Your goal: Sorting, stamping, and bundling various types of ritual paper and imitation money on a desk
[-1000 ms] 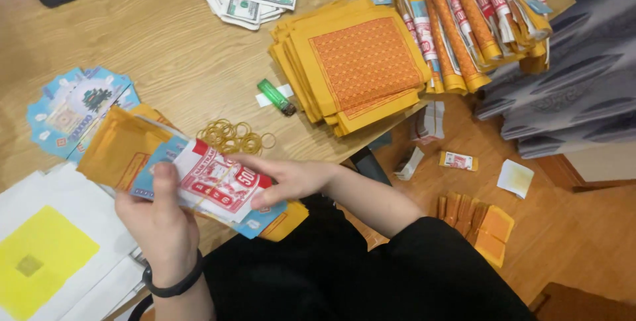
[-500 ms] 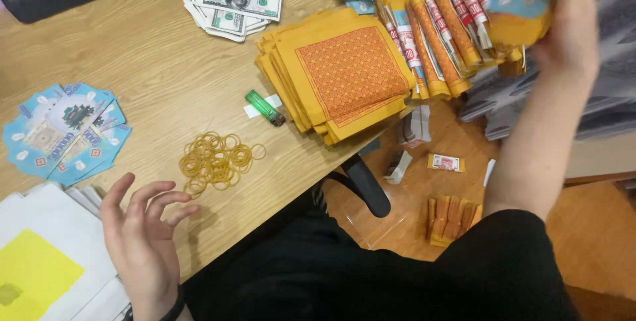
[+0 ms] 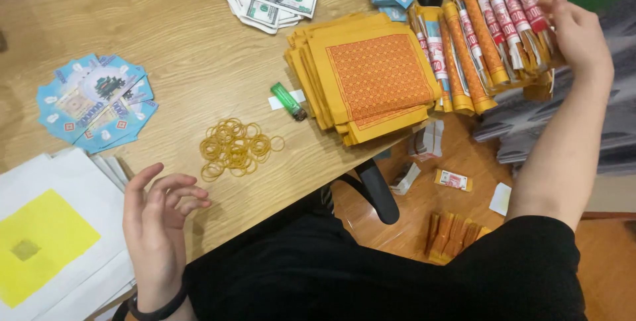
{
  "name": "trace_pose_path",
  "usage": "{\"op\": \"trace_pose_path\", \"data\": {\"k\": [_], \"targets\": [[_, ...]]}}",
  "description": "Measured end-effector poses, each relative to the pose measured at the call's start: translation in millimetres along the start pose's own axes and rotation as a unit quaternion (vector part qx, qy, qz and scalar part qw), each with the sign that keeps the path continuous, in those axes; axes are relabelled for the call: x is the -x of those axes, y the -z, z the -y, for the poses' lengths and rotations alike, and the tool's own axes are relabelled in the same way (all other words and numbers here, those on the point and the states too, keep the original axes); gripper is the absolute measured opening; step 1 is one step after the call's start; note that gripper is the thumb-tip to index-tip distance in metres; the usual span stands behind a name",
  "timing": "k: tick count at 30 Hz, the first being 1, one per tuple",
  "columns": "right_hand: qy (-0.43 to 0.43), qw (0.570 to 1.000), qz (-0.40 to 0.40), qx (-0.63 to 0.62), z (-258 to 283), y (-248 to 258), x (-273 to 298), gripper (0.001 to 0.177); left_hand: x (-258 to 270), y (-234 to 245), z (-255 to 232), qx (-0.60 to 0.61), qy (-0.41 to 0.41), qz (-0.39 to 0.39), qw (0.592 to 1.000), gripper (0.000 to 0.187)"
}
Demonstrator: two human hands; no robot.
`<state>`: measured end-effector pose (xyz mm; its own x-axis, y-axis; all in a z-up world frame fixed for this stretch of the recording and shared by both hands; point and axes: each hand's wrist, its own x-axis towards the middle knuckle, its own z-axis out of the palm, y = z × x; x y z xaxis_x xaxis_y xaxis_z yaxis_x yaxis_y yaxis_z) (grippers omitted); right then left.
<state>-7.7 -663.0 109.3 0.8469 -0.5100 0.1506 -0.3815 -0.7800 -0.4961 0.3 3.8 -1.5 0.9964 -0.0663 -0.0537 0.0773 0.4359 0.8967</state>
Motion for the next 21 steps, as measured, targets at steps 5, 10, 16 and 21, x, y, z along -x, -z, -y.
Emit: {"op": "trace_pose_path", "data": {"k": [5, 10, 16, 21], "targets": [[0.048, 0.997, -0.028, 0.044, -18.3, -3.1, -8.5, 0.049, 1.3, 5.9, 3.4, -0.007, -0.004, 0.004, 1.000, 0.024], [0.195, 0.975, -0.087, 0.060, -68.5, -20.7, -43.0, 0.032, 4.5, 7.0, -0.4, -0.022, -0.012, 0.001, 1.000, 0.020], [0.254, 0.959, -0.115, 0.037, -31.6, -40.4, -6.4, 0.026, 5.9, 11.3, 2.1, -0.042, -0.033, 0.016, 0.998, 0.018], [0.308, 0.943, 0.057, 0.112, 128.6, -81.8, 99.7, 0.033, 8.5, 6.9, -3.3, -0.095, -0.045, 0.022, 0.994, 0.019]]}}
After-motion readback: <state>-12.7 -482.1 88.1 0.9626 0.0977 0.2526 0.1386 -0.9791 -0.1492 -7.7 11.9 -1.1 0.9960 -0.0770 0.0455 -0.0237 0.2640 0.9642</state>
